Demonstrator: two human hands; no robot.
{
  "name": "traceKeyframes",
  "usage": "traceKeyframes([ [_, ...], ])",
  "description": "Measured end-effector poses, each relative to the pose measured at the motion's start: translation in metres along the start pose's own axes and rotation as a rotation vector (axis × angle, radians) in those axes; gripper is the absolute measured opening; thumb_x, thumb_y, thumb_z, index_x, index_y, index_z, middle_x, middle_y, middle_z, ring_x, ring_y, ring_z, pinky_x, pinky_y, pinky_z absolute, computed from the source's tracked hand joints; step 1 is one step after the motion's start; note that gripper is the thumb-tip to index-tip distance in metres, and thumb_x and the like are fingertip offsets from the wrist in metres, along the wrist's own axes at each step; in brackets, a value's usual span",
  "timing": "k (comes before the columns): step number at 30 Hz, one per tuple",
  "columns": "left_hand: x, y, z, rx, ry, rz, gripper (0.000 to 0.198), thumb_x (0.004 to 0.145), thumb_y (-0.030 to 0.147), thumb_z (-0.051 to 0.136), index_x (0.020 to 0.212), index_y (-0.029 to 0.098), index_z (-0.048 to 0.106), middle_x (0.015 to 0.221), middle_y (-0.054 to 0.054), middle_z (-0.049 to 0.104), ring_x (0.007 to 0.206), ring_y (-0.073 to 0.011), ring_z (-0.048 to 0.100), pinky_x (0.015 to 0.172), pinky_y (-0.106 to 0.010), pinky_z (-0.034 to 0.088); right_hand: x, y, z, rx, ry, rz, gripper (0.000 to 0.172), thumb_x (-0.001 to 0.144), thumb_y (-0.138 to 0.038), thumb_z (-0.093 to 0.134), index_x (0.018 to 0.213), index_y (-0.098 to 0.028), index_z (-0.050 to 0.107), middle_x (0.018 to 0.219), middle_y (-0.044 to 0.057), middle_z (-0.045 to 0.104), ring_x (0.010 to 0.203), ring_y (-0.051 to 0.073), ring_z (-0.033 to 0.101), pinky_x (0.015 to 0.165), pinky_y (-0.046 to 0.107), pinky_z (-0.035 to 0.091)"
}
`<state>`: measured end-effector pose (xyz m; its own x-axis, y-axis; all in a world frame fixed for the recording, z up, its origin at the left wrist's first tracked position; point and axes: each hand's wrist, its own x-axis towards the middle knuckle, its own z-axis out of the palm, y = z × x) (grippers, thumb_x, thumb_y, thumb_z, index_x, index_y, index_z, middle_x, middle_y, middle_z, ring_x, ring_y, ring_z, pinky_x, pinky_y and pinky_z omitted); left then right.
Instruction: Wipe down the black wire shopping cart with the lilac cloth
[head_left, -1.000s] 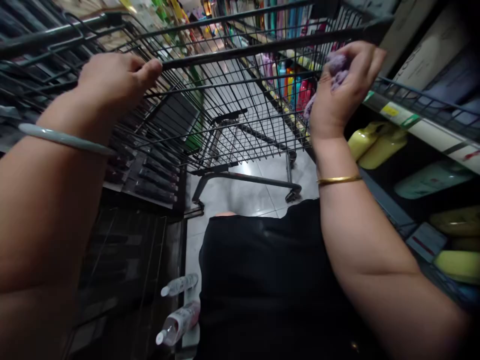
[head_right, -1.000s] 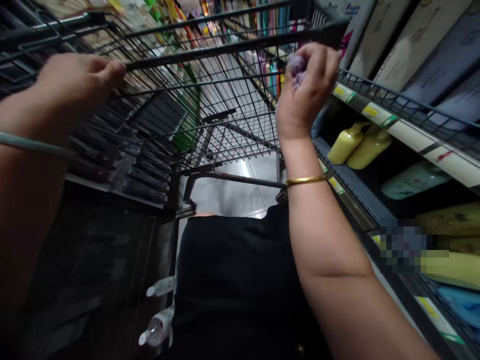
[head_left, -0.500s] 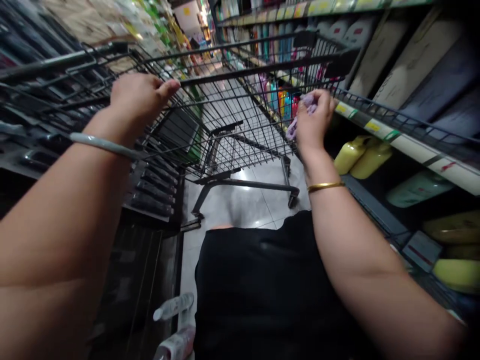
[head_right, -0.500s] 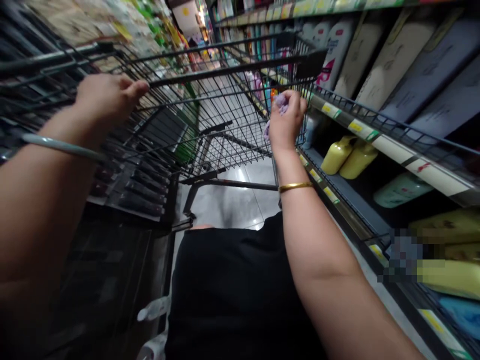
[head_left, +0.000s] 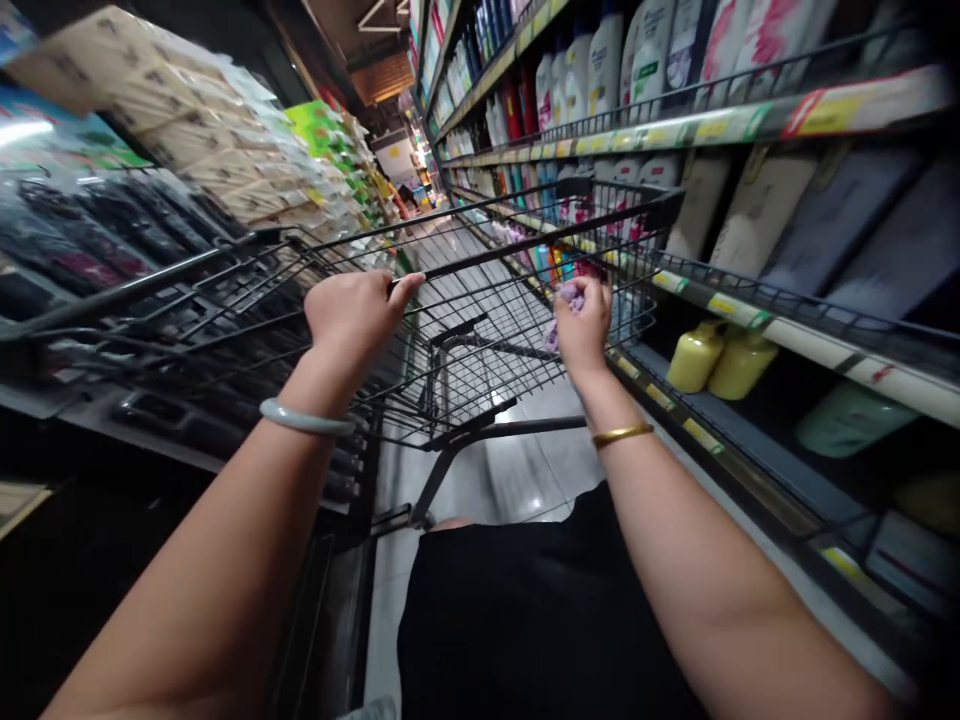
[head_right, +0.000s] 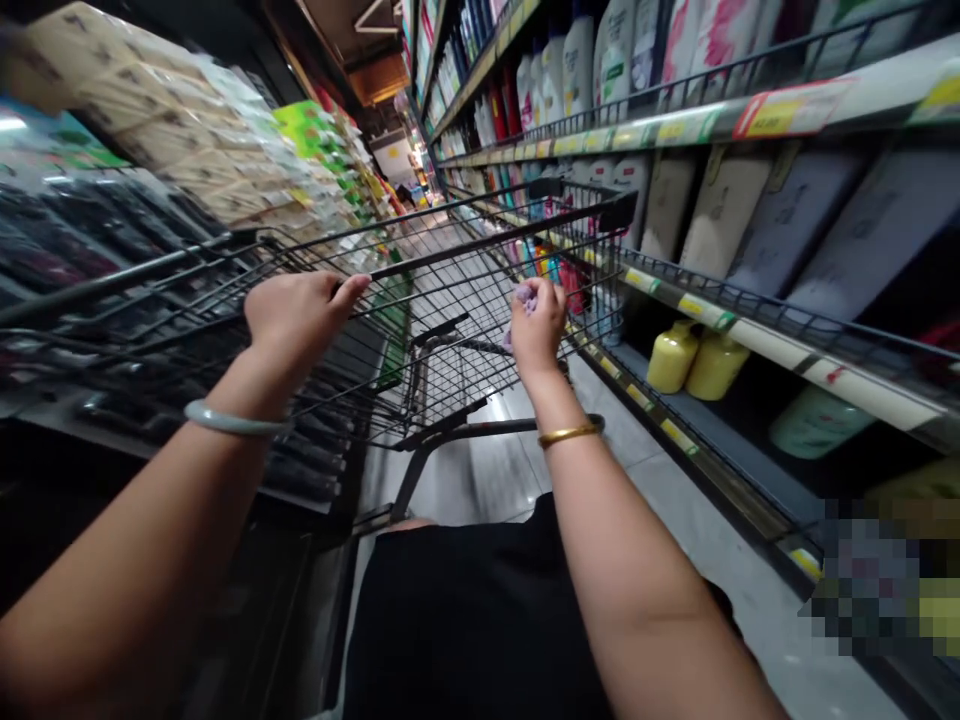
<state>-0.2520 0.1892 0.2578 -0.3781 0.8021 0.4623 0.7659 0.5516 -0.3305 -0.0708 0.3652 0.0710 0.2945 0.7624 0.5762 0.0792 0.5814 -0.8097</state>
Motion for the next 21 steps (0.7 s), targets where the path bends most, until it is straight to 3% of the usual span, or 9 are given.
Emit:
traceKeyframes([
  [4, -0.014, 0.006, -0.008, 0.027, 0.078, 0.031, 0.095, 0.095, 0.081, 0.006, 0.096, 0.017, 0.076, 0.090, -0.018, 0.073, 0.082, -0.0304, 0.065, 0.062, -0.034, 0.022, -0.011, -0.022, -0.002, 0.023, 0.066, 0.116, 0.006, 0.089, -0.023, 0.063, 0.096, -0.022, 0.062, 0.106, 0.007, 0.063, 0.101, 0.021, 0.059, 0.103, 0.042, 0.050],
  [9, -0.025, 0.010, -0.012, 0.075, 0.136, 0.019, 0.088, 0.097, 0.078, 0.008, 0.092, 0.018, 0.073, 0.083, -0.013, 0.071, 0.072, -0.0252, 0.059, 0.061, -0.033, 0.016, -0.018, -0.044, 0.000, 0.139, -0.107, -0.126, 0.007, 0.092, -0.024, 0.066, 0.099, -0.024, 0.065, 0.110, 0.007, 0.065, 0.107, 0.020, 0.060, 0.105, 0.038, 0.051],
  [15, -0.037, 0.011, -0.015, 0.072, 0.177, 0.008, 0.087, 0.097, 0.078, 0.007, 0.081, 0.018, 0.068, 0.074, -0.012, 0.065, 0.060, -0.0223, 0.049, 0.060, -0.032, 0.014, -0.008, -0.040, -0.010, 0.078, 0.027, 0.002, 0.007, 0.091, -0.024, 0.066, 0.097, -0.023, 0.063, 0.105, 0.006, 0.064, 0.100, 0.020, 0.060, 0.100, 0.039, 0.052],
  [21, -0.042, 0.014, -0.020, 0.085, 0.179, -0.013, 0.081, 0.098, 0.075, 0.010, 0.078, 0.018, 0.065, 0.071, -0.011, 0.062, 0.058, -0.0227, 0.049, 0.057, -0.033, 0.017, -0.004, -0.060, -0.013, 0.212, -0.030, -0.209, 0.009, 0.095, -0.030, 0.065, 0.101, -0.023, 0.066, 0.108, 0.007, 0.066, 0.102, 0.019, 0.061, 0.100, 0.037, 0.051],
])
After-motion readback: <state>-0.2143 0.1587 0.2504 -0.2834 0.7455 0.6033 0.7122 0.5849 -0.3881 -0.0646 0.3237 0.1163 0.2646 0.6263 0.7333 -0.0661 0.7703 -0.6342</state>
